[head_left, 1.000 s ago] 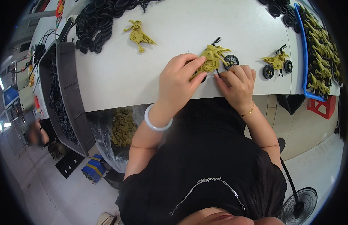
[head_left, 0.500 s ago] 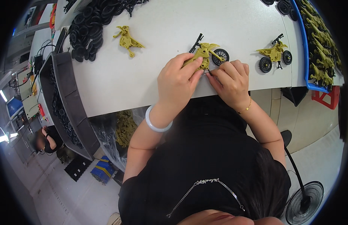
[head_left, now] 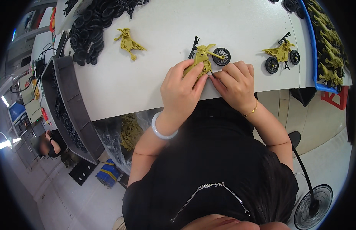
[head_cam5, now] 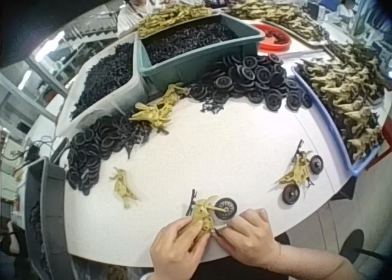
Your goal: Manually assemble plastic toy motorcycles by attaching wheels and handle components to the frames.
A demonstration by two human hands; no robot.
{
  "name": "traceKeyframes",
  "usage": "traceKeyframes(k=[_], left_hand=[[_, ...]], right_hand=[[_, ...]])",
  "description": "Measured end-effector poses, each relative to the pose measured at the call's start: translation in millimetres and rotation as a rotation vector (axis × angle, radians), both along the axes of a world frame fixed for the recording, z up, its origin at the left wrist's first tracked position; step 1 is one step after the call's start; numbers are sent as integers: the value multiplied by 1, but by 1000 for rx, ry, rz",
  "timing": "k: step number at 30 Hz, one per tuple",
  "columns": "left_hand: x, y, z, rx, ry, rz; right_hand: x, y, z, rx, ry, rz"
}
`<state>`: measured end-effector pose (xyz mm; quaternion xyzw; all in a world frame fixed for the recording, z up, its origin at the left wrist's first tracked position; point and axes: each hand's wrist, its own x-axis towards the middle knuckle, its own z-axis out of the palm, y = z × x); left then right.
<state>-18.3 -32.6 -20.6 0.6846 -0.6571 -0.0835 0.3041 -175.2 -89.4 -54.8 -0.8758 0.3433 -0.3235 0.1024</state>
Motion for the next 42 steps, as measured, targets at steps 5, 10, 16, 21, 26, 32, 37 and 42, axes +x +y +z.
traceKeyframes(k=[5, 10, 16, 21, 26, 32, 37, 42], left_hand=[[-2, -1, 0, -29, -33, 9], [6, 3, -2, 165, 278, 89], [11, 3, 6, 316, 746, 111], [20, 8, 20, 515, 1373, -10], [18, 13, 21, 520, 1593, -114], [7, 14, 22, 485, 1618, -113], [4, 20, 15, 436, 1685, -19], [3, 24, 19, 373, 1721, -19]], right_hand=[[0, 0, 1, 15, -12, -12], [1, -1, 2, 23, -33, -18], [-3, 1, 5, -76, -78, 37], [-5, 6, 25, -205, -207, 89], [-12, 9, 31, -182, -180, 191], [-14, 8, 32, -207, -190, 150], [-10, 9, 30, -271, -237, 195], [-8, 12, 28, -267, -252, 216]])
